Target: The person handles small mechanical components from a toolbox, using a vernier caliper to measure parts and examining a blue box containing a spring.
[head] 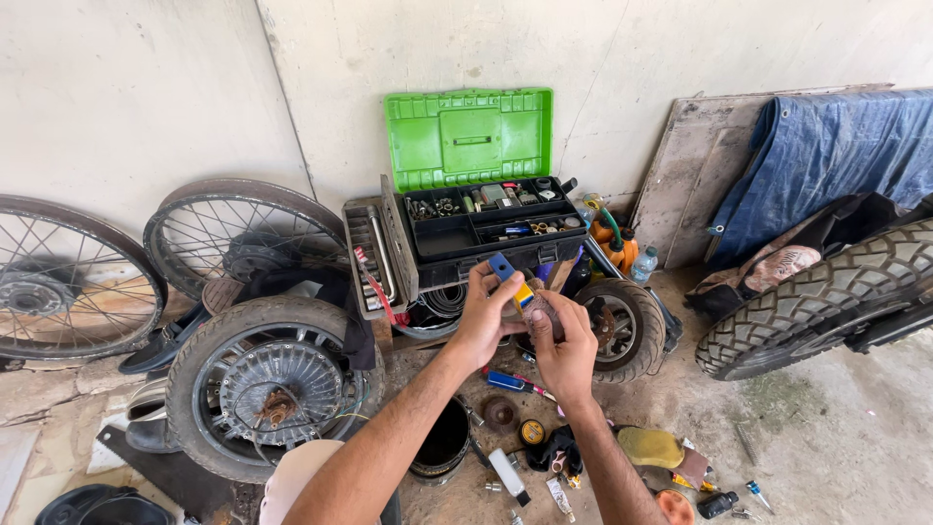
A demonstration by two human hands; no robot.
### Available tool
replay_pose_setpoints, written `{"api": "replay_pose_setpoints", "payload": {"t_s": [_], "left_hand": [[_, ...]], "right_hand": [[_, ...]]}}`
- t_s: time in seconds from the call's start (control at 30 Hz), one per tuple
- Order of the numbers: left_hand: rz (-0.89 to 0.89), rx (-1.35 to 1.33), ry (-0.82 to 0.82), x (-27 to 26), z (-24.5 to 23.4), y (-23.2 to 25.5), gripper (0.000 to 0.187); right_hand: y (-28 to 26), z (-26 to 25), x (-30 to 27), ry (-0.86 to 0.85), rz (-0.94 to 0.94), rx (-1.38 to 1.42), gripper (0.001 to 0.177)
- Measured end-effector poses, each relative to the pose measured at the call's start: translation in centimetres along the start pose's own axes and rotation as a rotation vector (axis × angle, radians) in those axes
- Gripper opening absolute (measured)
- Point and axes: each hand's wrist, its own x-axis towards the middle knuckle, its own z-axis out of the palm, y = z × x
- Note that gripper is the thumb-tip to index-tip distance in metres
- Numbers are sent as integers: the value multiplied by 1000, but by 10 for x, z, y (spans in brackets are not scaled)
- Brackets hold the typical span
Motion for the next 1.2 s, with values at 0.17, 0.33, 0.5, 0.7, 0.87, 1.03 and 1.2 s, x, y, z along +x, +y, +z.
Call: {"api": "replay_pose_setpoints", "payload": {"t_s": [0.17,0.33,0.5,0.7,0.87,1.03,1.2], "left_hand": [[-64,-11,-23,-4,6,-14,71],[-114,-126,-20,-3,6,-14,71],[-20,-205,10,0,-5,7,75],[56,1,-9,-14,-12,31,82],[364,462,-47,-23,-23,41,95],[623,907,-4,-26,-32,41,104],[622,1009,144,-25,-36,39,103]], "right_hand": [[-9,-2,5,49,-64,3,28],[3,3,-1,48,-138,-48,28],[18,4,-13,10,-140,-67,27],[16,7,-12,-85,-4,47,31],[27,8,-8,-171,540,261,29],[48,10,-2,-203,653,558,40],[29,17,13,-368,552,246,45]]}}
